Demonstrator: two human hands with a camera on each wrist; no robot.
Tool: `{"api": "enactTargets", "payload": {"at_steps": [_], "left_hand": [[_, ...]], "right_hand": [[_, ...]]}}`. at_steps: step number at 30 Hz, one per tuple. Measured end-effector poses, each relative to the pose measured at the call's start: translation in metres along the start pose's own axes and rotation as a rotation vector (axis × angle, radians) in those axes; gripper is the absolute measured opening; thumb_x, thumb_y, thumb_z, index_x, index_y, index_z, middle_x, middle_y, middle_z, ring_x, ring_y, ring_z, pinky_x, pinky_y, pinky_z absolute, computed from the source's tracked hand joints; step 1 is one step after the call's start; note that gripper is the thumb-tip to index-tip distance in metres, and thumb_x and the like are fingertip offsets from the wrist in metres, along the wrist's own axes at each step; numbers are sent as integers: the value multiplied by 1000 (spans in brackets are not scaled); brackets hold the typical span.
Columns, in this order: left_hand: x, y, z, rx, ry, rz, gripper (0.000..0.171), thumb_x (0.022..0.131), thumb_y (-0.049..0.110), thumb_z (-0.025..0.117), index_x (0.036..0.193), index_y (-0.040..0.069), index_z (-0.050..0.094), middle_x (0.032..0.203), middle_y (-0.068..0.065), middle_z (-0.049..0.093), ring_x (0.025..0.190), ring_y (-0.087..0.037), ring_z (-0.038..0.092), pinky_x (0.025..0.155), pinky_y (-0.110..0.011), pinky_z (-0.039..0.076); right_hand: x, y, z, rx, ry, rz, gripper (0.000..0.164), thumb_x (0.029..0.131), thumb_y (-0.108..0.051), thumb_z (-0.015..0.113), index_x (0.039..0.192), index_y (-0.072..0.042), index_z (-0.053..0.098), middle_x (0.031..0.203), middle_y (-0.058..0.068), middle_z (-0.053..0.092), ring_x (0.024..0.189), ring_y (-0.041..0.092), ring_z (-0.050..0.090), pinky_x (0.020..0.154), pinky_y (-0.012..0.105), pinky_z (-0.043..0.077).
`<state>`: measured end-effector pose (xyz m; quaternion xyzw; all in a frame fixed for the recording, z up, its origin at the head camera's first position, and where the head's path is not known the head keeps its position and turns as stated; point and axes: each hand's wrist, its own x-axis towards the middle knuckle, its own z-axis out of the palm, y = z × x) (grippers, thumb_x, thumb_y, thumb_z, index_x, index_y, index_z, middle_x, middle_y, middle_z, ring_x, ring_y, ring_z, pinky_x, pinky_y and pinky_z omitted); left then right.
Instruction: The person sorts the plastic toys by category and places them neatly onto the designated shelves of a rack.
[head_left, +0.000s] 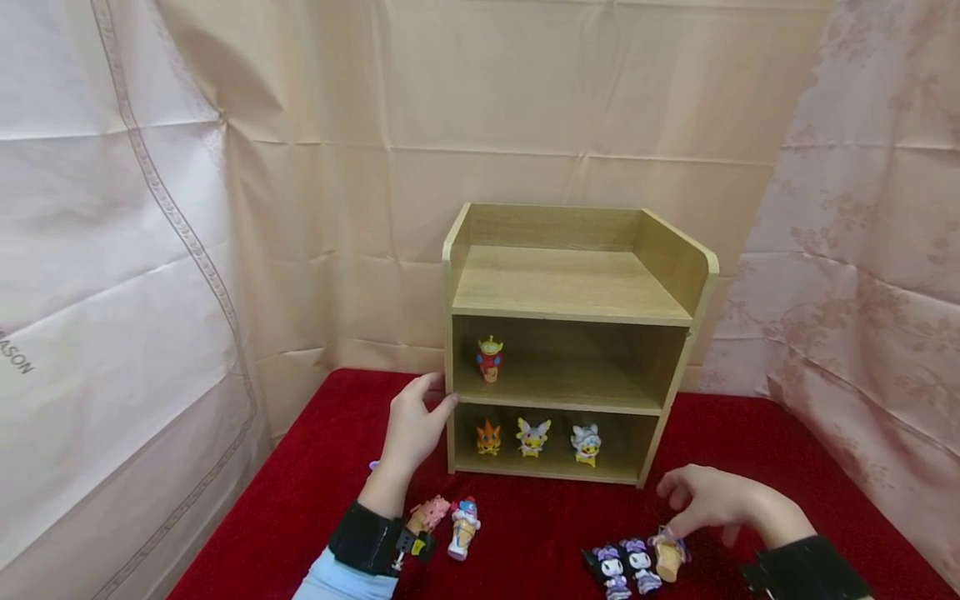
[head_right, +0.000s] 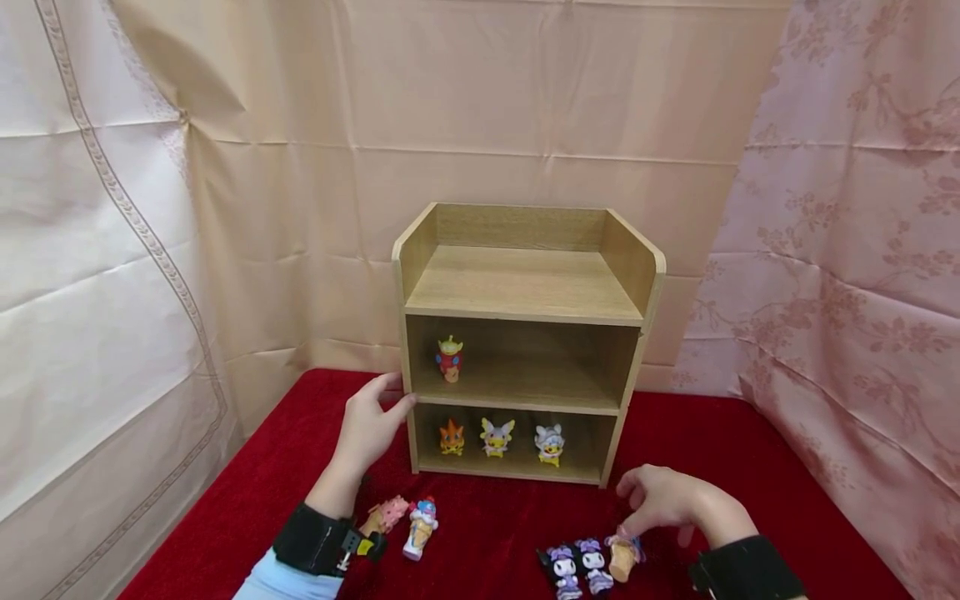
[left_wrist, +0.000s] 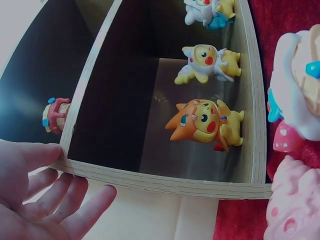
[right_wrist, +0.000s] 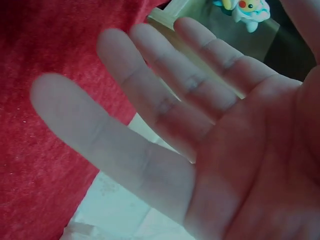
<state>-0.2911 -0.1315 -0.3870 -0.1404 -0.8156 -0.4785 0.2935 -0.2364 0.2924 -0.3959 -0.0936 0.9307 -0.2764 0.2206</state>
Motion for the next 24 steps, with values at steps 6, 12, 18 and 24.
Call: {"api": "enactTargets", "payload": {"at_steps": [6,12,18,24], "left_hand": [[0,0,0,-2,3,2,29,85,12,73,112,4,65,104,-10,65,89,-21,63,72,-44,56],[0,1,-1,6,0,-4,30,85,12,73,113,4,65,105,-10,65,90,-22,63,72,-41,56],[0,3,-2,6,-4,4,30,85,12,72,113,4,65,105,-10,65,90,-20,63,71,-40,56],[0,2,-2,7,-4,-7,30,86,13,72,114,5,65,106,-9,65,90,-19,62,72,-40,56]], "right_hand": [[1,3,5,28,-39,22,47,72,-21,82,111,-7,60,96,8,58,88,24,57,45,46,54],[3,2,12,56,-73,29,43,70,-17,80,106,-5,61,92,9,59,81,24,59,43,47,54],[4,0,18,72,-116,35,39,72,-17,78,103,-3,61,79,8,64,69,24,62,43,47,54],[4,-1,22,87,-134,28,35,74,-15,78,102,-3,61,75,9,64,66,25,62,44,45,55]]}}
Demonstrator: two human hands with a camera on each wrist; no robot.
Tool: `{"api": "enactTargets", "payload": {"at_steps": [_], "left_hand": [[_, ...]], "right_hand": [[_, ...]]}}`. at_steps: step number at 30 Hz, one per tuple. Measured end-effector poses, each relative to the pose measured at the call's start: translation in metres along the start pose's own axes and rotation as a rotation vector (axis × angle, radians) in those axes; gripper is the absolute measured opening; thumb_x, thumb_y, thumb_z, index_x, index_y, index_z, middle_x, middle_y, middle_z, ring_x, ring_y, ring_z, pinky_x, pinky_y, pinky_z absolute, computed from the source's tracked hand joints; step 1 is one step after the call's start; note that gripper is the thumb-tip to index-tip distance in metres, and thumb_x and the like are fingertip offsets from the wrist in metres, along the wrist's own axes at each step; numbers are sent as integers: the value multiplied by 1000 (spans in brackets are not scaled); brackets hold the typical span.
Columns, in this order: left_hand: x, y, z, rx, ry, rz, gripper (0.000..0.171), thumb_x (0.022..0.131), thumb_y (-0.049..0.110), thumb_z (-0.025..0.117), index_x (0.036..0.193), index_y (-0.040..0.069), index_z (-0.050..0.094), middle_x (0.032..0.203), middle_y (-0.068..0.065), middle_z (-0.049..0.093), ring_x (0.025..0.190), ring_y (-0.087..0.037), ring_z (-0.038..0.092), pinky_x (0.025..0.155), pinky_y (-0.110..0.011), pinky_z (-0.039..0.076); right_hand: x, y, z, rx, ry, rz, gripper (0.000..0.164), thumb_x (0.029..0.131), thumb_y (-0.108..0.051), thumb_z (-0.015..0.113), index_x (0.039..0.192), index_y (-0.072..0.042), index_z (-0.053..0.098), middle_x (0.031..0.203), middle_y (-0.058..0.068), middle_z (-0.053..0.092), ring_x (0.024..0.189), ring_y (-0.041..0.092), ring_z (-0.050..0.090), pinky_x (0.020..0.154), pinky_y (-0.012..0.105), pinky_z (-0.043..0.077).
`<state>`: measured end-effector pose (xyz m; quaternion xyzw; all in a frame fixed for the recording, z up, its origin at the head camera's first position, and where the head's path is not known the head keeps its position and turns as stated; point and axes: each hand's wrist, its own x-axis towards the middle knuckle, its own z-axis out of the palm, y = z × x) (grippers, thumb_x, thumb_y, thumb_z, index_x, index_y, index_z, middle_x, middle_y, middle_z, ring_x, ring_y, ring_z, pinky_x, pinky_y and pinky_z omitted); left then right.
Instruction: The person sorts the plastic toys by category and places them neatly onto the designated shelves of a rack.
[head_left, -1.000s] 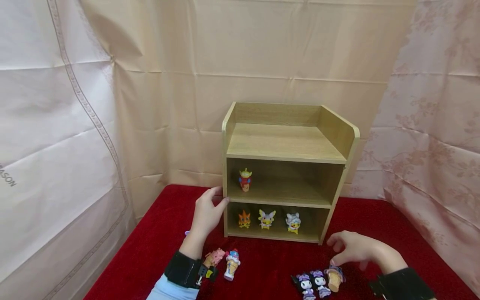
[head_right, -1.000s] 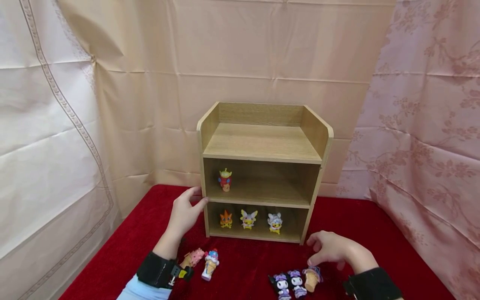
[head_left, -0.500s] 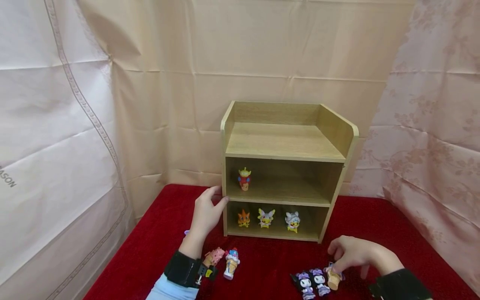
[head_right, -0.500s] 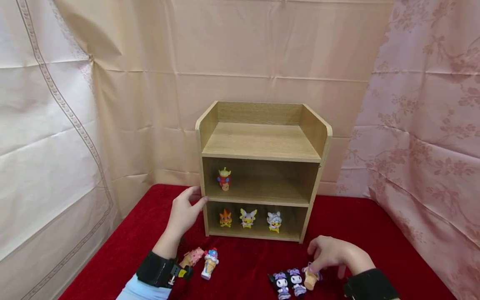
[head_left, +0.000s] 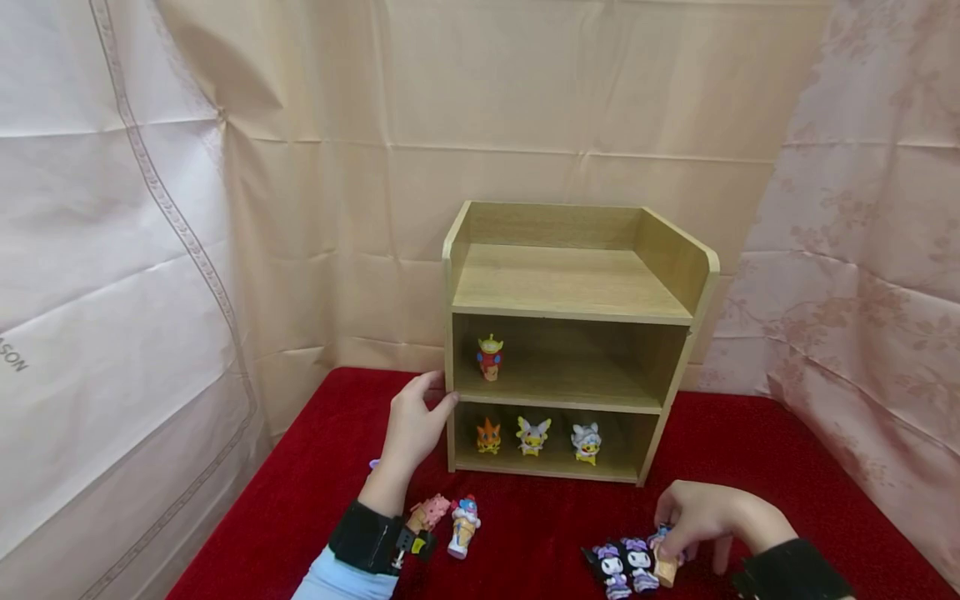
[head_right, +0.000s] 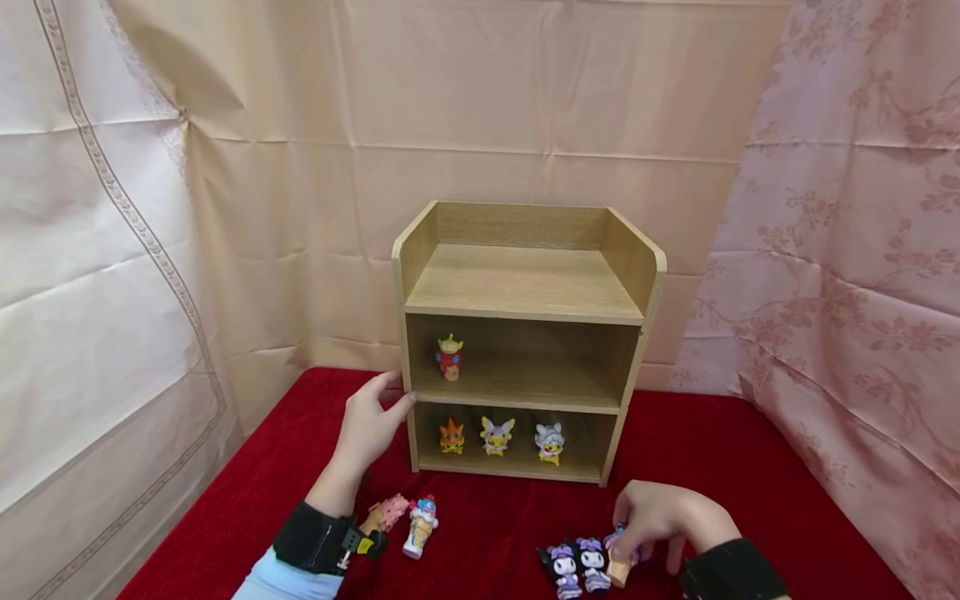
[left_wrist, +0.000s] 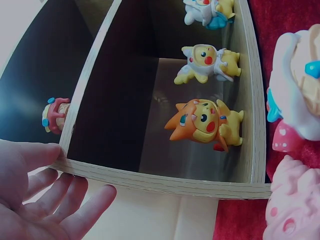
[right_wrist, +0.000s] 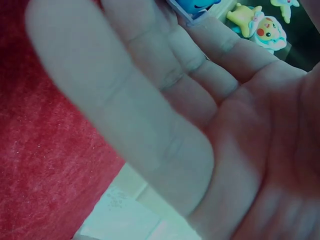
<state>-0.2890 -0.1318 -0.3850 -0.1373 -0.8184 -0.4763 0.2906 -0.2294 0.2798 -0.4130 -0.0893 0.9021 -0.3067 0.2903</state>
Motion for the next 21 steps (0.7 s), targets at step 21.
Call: {"api": "enactTargets", "payload": {"at_steps": [21], "left_hand": [[0,-1,1,-1,-2,-4,31,86,14,73,114,5,65,106,-9,65,89,-15,62,72,-39,56]], "right_hand": [[3,8,-3,80,-38,-128,23,77,-10,76,95,-3,62,78,10,64,64,26,63,51,38,57]]}}
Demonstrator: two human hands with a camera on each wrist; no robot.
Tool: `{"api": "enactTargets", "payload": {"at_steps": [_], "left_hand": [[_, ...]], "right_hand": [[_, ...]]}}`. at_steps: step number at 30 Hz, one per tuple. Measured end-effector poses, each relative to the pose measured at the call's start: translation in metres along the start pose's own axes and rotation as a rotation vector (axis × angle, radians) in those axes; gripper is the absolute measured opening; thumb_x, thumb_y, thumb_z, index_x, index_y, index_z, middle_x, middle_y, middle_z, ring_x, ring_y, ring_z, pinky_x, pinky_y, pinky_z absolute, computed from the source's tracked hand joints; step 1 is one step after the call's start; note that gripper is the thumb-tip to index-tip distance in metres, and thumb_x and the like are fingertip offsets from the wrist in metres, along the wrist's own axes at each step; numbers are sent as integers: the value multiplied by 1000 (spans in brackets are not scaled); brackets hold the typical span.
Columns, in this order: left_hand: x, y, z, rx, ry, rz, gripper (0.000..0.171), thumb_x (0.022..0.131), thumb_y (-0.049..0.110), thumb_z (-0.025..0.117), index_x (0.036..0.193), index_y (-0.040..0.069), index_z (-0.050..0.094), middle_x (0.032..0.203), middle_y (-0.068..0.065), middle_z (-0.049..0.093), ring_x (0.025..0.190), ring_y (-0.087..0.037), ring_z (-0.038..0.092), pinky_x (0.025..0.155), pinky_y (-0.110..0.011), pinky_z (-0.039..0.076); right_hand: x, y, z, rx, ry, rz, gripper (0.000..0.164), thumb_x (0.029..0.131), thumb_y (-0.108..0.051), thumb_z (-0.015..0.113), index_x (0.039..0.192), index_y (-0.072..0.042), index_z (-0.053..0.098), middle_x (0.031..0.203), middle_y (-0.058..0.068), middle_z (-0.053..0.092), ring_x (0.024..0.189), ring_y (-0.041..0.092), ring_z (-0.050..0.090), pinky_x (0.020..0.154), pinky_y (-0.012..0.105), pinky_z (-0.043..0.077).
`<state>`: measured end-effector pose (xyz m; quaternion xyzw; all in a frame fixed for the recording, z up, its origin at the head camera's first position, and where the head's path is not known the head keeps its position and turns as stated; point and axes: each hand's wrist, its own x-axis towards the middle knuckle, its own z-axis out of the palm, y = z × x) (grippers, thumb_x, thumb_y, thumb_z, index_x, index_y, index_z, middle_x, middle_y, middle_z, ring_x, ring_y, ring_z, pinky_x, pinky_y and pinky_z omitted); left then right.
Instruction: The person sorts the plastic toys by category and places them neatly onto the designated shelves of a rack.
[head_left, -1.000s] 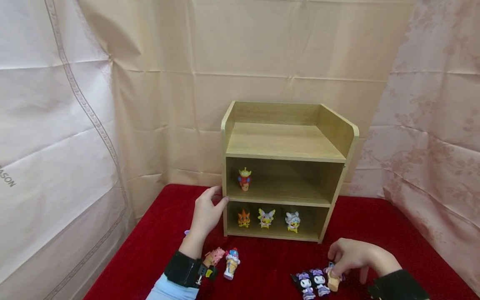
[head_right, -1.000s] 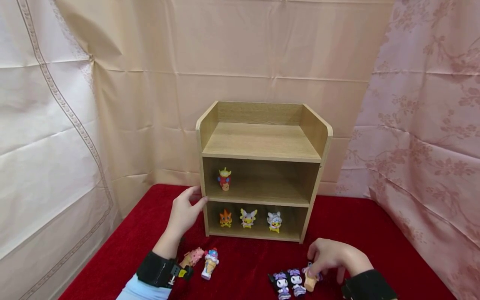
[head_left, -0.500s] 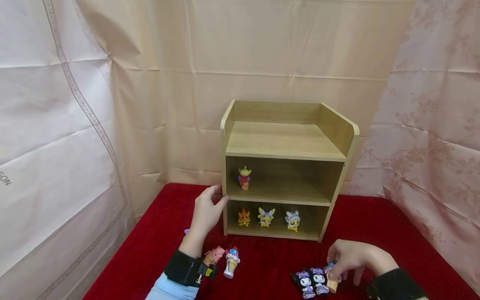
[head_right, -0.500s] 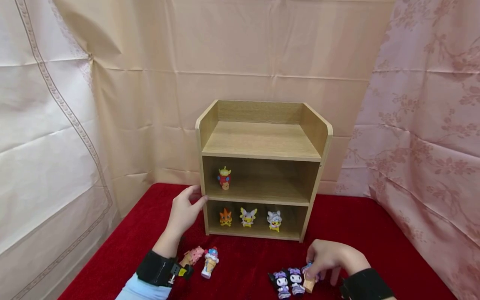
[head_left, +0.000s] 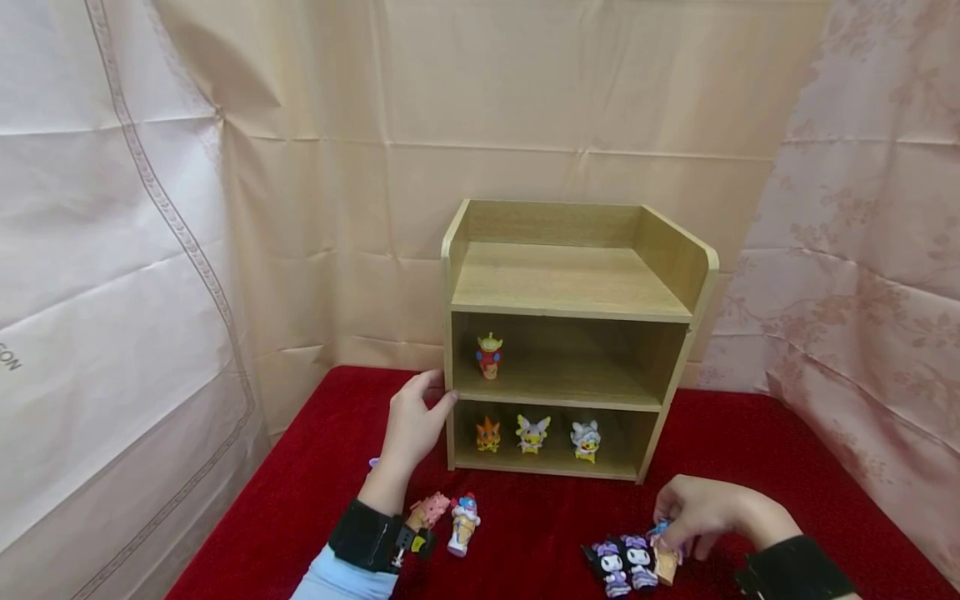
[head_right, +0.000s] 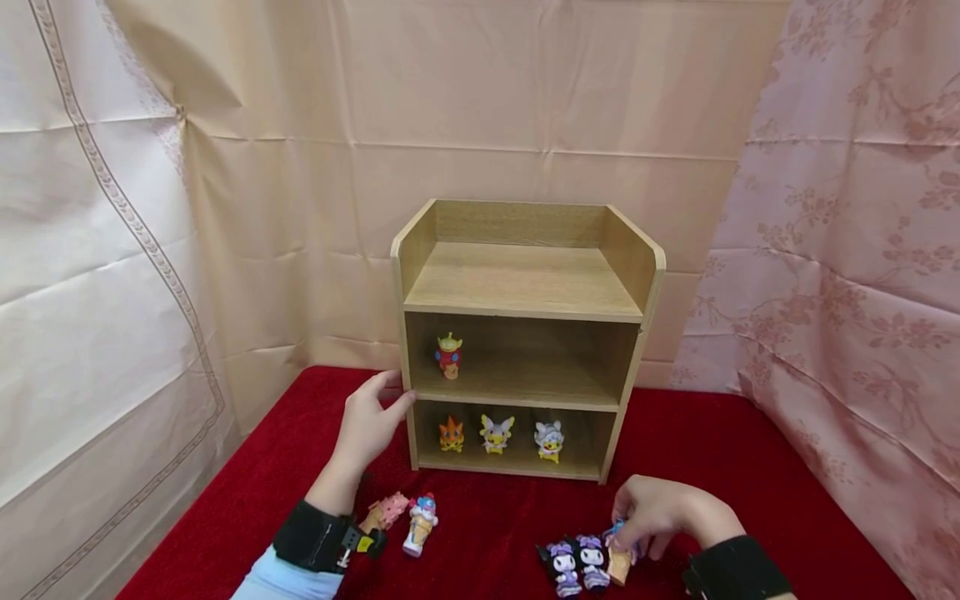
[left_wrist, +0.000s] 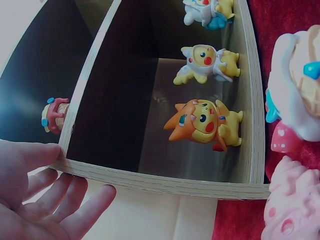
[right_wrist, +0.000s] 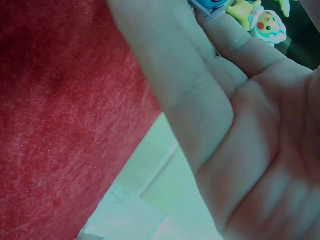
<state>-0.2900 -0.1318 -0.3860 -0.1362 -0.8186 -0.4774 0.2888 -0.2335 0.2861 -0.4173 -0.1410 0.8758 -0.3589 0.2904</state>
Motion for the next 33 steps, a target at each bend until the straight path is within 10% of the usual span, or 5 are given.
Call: {"api": "enactTargets", "payload": {"at_steps": [33], "left_hand": [[-1,-2,1,-16,5,40,32,85,13,72,115,4,64,106,-10,65,89,-18,62,72,-45,56]], "right_hand": [[3,-18,-18,-345,269,-369,32,81,-29,76,103,-9,64,83,-6,61,68,6,56,58,28,51]]}}
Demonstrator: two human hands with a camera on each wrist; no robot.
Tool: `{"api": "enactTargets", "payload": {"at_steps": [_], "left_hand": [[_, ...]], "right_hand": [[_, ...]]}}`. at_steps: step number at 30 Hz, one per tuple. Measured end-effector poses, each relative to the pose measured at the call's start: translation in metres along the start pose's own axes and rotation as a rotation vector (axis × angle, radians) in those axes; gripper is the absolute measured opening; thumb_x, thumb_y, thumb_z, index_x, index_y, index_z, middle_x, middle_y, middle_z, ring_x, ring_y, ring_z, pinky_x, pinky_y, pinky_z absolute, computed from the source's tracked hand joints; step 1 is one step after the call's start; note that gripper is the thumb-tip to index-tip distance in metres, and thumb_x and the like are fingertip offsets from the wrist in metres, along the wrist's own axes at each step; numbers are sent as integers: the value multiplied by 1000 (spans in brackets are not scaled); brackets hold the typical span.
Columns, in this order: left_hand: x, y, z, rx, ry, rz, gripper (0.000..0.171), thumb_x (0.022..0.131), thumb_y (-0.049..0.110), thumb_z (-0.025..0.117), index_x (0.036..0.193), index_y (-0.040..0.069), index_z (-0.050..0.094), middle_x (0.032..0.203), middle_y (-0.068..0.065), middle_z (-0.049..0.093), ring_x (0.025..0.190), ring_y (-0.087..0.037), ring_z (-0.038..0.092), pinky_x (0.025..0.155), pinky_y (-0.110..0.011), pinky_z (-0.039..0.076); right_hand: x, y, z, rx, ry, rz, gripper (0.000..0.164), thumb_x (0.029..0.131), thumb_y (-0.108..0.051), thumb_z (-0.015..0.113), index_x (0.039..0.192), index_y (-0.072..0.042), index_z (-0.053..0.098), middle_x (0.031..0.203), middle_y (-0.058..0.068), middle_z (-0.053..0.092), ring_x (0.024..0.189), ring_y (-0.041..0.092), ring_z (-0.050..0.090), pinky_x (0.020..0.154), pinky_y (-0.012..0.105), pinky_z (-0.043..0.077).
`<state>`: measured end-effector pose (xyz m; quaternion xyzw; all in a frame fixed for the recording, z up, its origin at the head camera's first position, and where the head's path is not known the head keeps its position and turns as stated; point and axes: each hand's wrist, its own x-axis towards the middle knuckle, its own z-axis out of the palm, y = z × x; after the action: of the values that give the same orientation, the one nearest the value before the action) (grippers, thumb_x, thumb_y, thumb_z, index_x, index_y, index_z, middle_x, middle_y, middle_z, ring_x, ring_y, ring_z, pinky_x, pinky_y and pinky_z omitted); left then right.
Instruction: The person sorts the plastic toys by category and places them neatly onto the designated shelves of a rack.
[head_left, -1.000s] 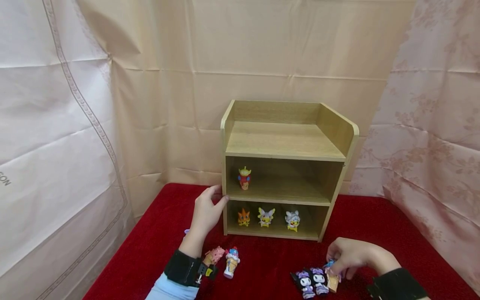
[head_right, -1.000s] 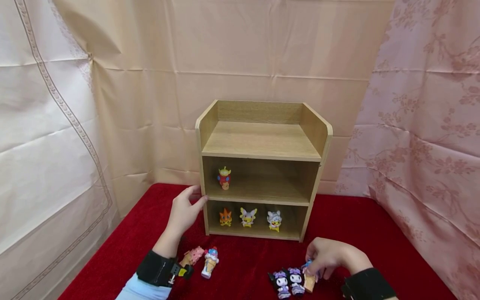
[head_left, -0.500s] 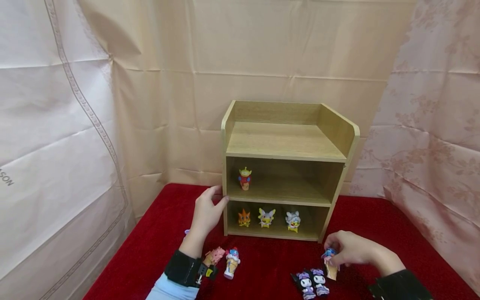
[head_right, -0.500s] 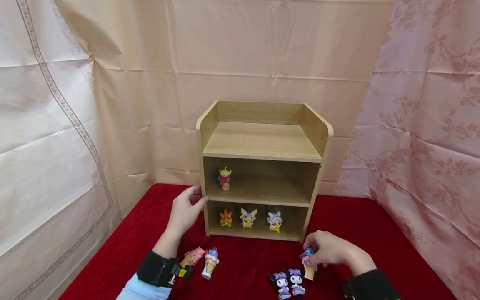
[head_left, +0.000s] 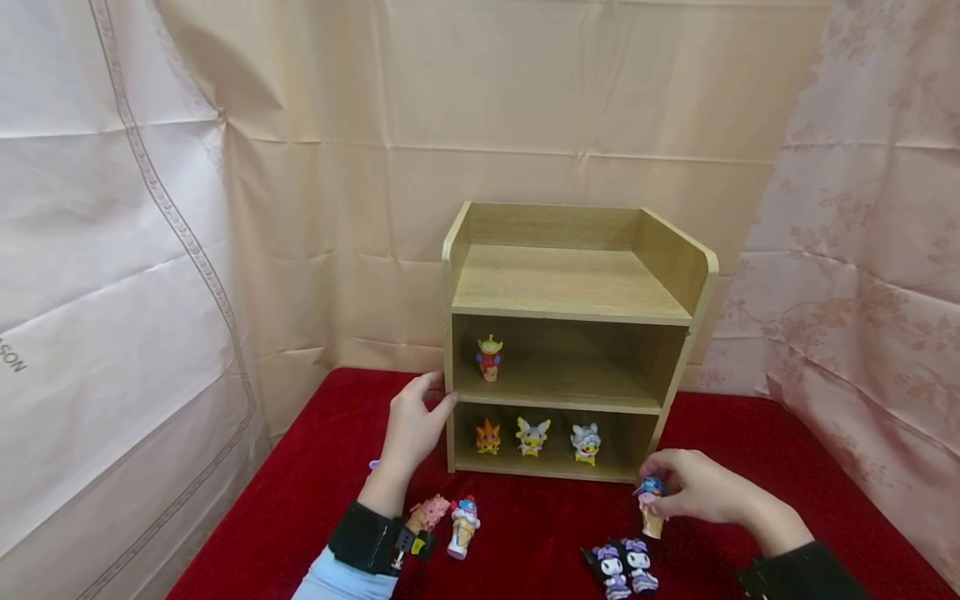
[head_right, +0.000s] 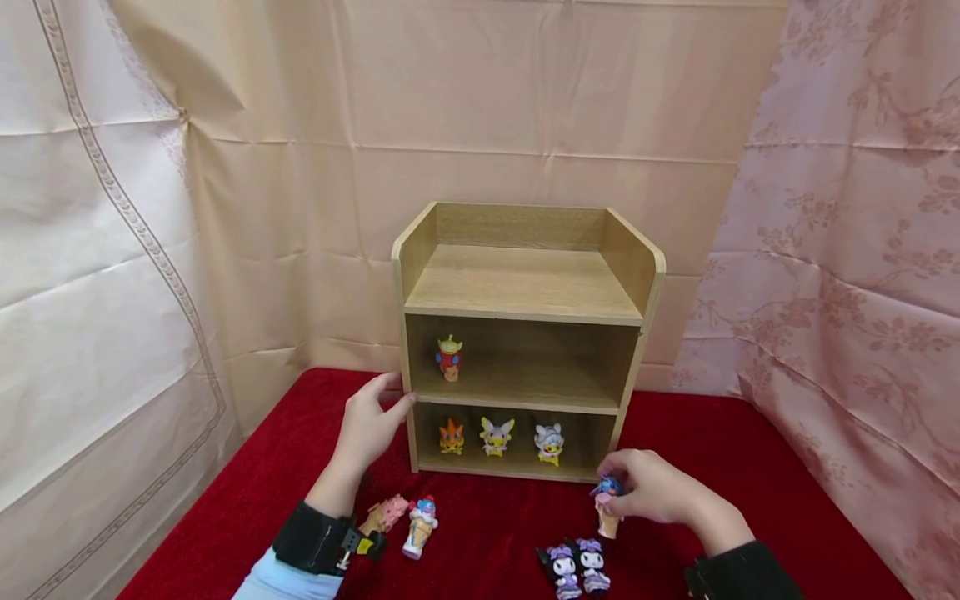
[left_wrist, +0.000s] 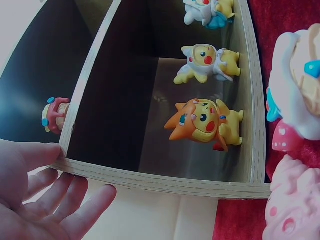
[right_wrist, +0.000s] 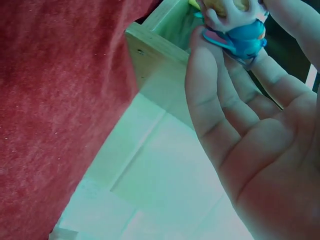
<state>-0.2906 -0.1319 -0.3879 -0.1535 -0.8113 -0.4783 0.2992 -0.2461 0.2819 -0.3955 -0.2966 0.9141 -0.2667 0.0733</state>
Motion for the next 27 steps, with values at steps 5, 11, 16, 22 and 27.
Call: {"api": "enactTargets", "payload": {"at_steps": [5,11,16,22,27], "left_hand": [[0,-1,0,12,1,3,31,86,13,72,114,4,64,106,-9,65,89,-22,63,71,-42,57],[0,-1,1,11,3,4,31,85,14,73,114,4,64,105,-9,65,89,-24,63,71,-41,56],[1,0,1,15,5,-12,29,85,13,73,112,6,65,105,-8,65,88,-17,63,71,-39,56],[1,1,0,8,1,-23,29,85,13,73,113,6,65,105,-8,65,89,-16,62,72,-43,56],[0,0,0,10,0,-21,31,85,14,73,114,6,65,106,-7,65,89,-15,62,73,-43,56]], "right_hand": [[2,-5,-1,-47,46,-23,34,81,-31,77,105,-11,63,85,-6,60,69,5,55,58,27,50],[4,-9,-2,-86,103,-42,34,82,-30,76,107,-13,63,89,-6,60,72,5,57,61,27,52],[5,-12,-2,-107,165,-72,33,81,-27,77,108,-13,63,90,-6,60,74,5,57,61,30,53],[6,-17,-2,-113,235,-134,36,80,-25,79,109,-12,63,94,-4,60,75,6,58,59,30,54],[9,-25,-3,-137,286,-148,36,80,-22,79,112,-13,63,95,-4,60,76,7,58,58,29,54]]}}
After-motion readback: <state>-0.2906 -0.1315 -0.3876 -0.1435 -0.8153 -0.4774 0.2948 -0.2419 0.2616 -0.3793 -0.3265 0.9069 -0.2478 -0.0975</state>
